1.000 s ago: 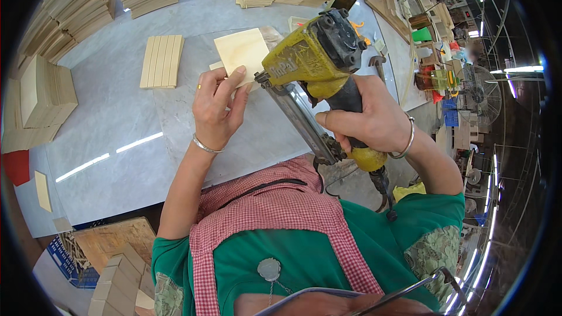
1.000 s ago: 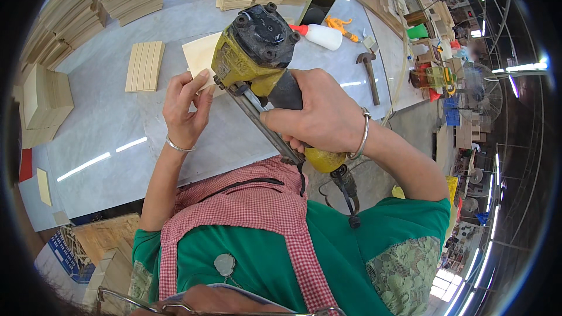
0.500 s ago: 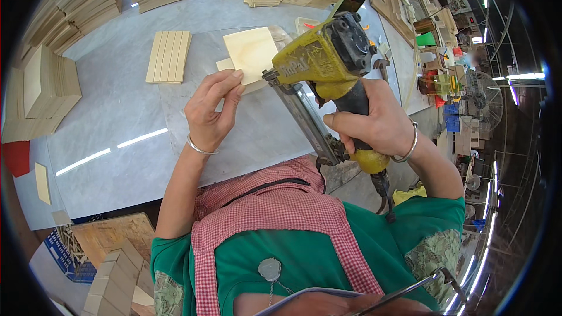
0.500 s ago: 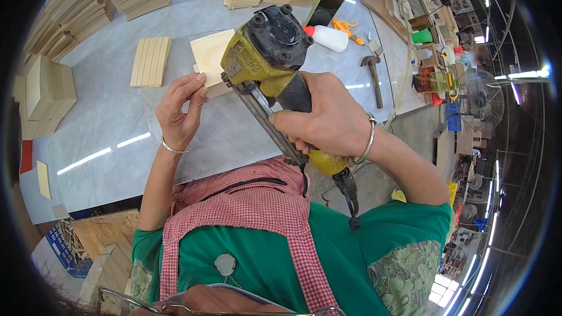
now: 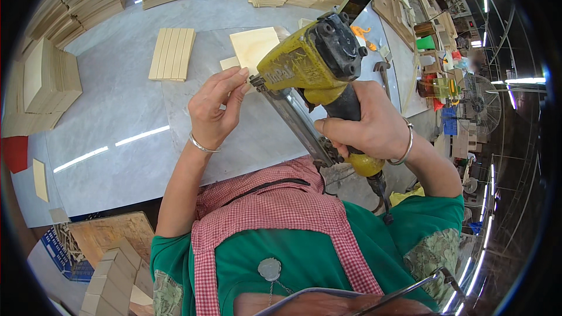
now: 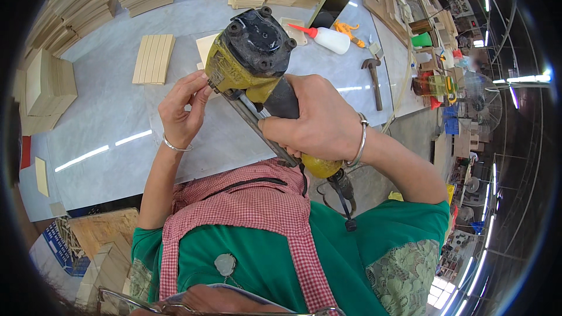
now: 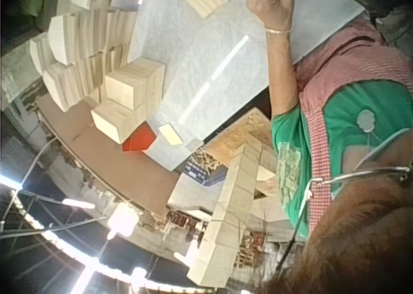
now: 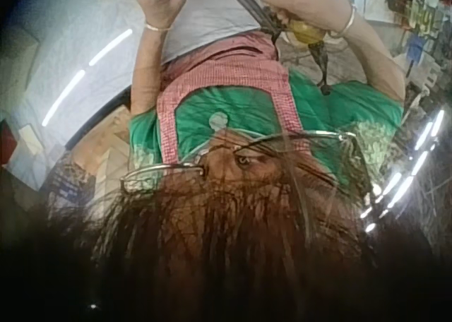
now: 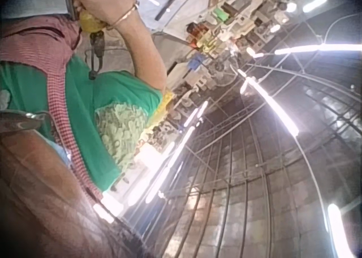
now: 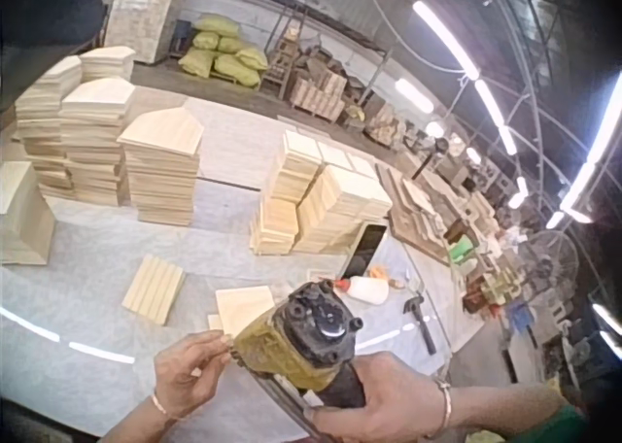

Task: Assembling wooden pieces to build a small birdhouse using glue and a pneumatic nail gun.

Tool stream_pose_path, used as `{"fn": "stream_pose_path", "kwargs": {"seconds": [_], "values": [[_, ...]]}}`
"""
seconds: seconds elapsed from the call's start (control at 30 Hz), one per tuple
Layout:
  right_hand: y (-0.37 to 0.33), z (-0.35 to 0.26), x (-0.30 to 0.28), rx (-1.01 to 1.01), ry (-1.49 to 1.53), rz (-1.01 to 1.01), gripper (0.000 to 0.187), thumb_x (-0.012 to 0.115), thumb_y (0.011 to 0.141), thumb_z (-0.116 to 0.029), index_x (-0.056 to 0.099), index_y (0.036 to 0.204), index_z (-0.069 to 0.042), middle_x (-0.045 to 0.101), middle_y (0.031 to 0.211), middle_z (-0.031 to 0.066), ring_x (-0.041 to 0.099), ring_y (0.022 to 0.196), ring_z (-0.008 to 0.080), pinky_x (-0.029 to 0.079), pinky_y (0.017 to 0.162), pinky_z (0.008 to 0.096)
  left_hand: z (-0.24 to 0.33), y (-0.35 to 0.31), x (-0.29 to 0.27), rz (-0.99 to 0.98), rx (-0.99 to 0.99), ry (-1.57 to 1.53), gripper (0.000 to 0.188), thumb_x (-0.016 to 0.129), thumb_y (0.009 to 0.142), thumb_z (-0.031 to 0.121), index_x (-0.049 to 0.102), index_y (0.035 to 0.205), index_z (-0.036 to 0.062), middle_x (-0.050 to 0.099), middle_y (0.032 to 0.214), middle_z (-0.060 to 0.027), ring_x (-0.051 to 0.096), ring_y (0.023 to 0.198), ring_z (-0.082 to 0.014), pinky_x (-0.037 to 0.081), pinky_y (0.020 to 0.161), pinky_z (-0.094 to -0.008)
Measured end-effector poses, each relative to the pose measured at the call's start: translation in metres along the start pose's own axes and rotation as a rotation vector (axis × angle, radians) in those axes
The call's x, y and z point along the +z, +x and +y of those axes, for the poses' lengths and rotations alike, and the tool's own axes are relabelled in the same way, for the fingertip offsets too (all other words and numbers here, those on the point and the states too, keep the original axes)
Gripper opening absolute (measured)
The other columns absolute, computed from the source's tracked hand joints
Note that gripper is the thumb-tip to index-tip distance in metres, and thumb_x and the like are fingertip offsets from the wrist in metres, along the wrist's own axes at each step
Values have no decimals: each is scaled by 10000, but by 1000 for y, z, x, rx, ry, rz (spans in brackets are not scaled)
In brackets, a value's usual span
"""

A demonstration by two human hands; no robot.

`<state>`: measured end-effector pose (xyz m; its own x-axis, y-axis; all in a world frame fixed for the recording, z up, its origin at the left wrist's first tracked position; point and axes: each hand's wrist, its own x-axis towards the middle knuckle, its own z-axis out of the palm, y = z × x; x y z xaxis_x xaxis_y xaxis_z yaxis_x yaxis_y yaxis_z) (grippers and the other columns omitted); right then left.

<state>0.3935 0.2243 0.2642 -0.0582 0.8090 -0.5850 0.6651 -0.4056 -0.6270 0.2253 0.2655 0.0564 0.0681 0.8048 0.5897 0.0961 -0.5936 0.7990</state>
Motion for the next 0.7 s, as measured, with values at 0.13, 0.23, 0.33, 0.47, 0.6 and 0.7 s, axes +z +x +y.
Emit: {"fn": "stream_pose_path", "kwargs": {"seconds": [0.13, 0.23, 0.33, 0.47, 0.6, 0.7], "values": [[-1, -3, 0, 13, -18, -1, 241, 615, 705, -151, 541, 747, 75, 563, 516, 69, 544, 451, 112, 441, 459, 286, -1, -1, -2, -4, -30, -4, 286, 633, 785, -58, 677, 1043, 57, 677, 999, -136, 659, 750, -183, 522, 569, -242], [0, -1, 0, -1, -33, 5, 267, 616, 694, -162, 538, 753, 87, 558, 524, 88, 550, 467, 125, 444, 467, 301, -1, -2, -5, -33, -3, 14, 400, 567, 732, -126, 663, 1073, 58, 671, 1025, -140, 646, 757, -211, 516, 624, -267], [4, 0, -4, -64, -152, 9, 280, 616, 667, -159, 535, 759, 93, 551, 531, 116, 558, 479, 158, 446, 475, 320, -2, -1, -9, -53, 50, 69, 502, 511, 659, -166, 660, 1081, 60, 667, 1040, -134, 607, 714, -216, 491, 627, -287], [8, -4, -13, -97, -268, -33, 278, 612, 640, -149, 539, 764, 90, 548, 532, 142, 570, 488, 200, 447, 482, 339, -7, 4, -12, -57, 165, 161, 541, 498, 613, -169, 669, 1065, 75, 670, 1025, -105, 547, 661, -209, 442, 579, -295], [11, -12, -16, -162, -310, -33, 263, 608, 631, -140, 550, 764, 80, 565, 541, 146, 571, 476, 217, 453, 492, 340, -5, 4, -12, -52, 144, 183, 539, 498, 611, -164, 673, 1053, 88, 669, 1009, -86, 554, 679, -211, 439, 566, -291], [10, -13, -16, -109, -292, -48, 267, 613, 636, -143, 551, 767, 82, 557, 532, 137, 570, 472, 207, 452, 488, 332, -5, 5, -11, -21, 168, 181, 543, 497, 607, -161, 675, 1052, 94, 665, 1004, -71, 549, 684, -206, 437, 558, -282]]}}
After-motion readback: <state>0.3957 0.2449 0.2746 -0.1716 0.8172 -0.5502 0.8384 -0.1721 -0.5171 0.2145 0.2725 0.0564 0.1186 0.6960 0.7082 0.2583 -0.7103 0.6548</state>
